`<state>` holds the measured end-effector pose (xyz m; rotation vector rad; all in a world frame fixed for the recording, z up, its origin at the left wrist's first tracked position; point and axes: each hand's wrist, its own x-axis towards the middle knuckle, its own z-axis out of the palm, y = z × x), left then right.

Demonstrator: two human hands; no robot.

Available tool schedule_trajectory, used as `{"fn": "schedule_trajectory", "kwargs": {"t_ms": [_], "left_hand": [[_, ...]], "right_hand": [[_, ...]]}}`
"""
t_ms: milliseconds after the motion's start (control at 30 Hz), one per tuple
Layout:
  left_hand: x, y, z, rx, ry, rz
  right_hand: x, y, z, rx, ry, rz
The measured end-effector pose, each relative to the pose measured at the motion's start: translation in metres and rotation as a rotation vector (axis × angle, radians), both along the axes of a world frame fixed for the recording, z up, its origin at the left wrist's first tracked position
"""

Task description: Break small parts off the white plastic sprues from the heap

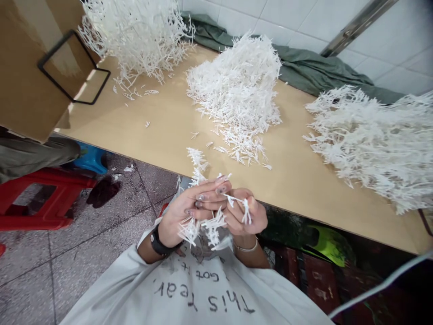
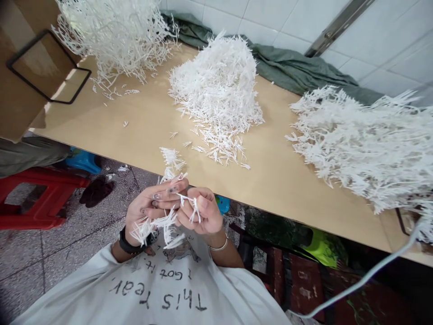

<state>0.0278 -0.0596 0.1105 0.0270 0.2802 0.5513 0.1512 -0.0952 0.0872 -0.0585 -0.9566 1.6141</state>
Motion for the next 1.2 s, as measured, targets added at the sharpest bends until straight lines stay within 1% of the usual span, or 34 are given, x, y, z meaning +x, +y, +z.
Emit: {"fn": "schedule_trajectory", "kwargs": {"t_ms": [33,67,133,233,367,433,467,533,600,633,667,733,833,933,967,1033,1067,1100,1133,1200], "left_hand": [[-0.001,0.001,0.000,-0.007,-0.027,0.063],[-0.002,0.002,-0.001,0.003,-0.050,0.135],[-0.003,0.003,0.000,0.056,-0.072,0.240],[-0.005,0.001,0.002,0.161,-0.030,0.272],[-0.004,-0.005,0.003,0.289,0.061,0.376],[-0.004,-0.006,0.001,0.327,0.099,0.429],[-0.004,-0.006,0.000,0.340,0.117,0.444],[-0.005,-0.006,-0.004,0.354,0.160,0.466],[-0.006,-0.006,-0.008,0.364,0.217,0.493],[-0.006,-0.006,-0.009,0.369,0.256,0.508],[-0.006,-0.006,-0.010,0.375,0.301,0.522],[-0.006,-0.006,-0.011,0.410,0.384,0.531],[-0.006,-0.005,-0.011,0.478,0.433,0.525],[-0.006,-0.005,-0.013,0.515,0.414,0.518],[-0.006,-0.004,-0.014,0.523,0.397,0.511],[-0.006,-0.004,-0.015,0.532,0.361,0.494],[-0.005,-0.004,-0.016,0.538,0.346,0.485],[-0.004,-0.004,-0.017,0.543,0.335,0.480],[-0.004,-0.004,-0.017,0.549,0.327,0.480],[-0.001,-0.003,-0.017,0.557,0.311,0.487]], "right_hand": [[-0.001,0.000,0.002,0.070,0.025,-0.009],[-0.001,0.000,0.004,0.131,0.016,-0.054],[0.000,-0.002,0.004,0.179,-0.106,-0.213],[0.003,-0.005,-0.001,0.125,-0.344,-0.421],[0.009,-0.007,-0.002,0.113,-0.497,-0.557],[0.015,-0.001,0.001,0.107,-0.574,-0.654],[0.020,0.005,0.002,0.104,-0.641,-0.736],[0.033,0.024,0.001,0.101,-0.883,-0.962],[0.049,0.047,-0.006,0.068,-1.230,-1.187],[0.057,0.057,-0.011,0.022,-1.393,-1.266],[0.064,0.065,-0.016,-0.037,-1.504,-1.335],[0.075,0.074,-0.027,-0.154,-1.619,-1.413],[0.082,0.073,-0.036,-0.248,-1.670,-1.453],[0.086,0.069,-0.033,-0.300,-1.694,-1.514],[0.086,0.068,-0.031,-0.302,-1.680,-1.544],[0.084,0.065,-0.024,-0.253,-1.593,-1.591],[0.081,0.063,-0.021,-0.209,-1.520,-1.571],[0.077,0.060,-0.017,-0.159,-1.430,-1.505],[0.070,0.055,-0.014,-0.106,-1.332,-1.394],[0.055,0.045,-0.010,0.005,-1.172,-1.087]]}}
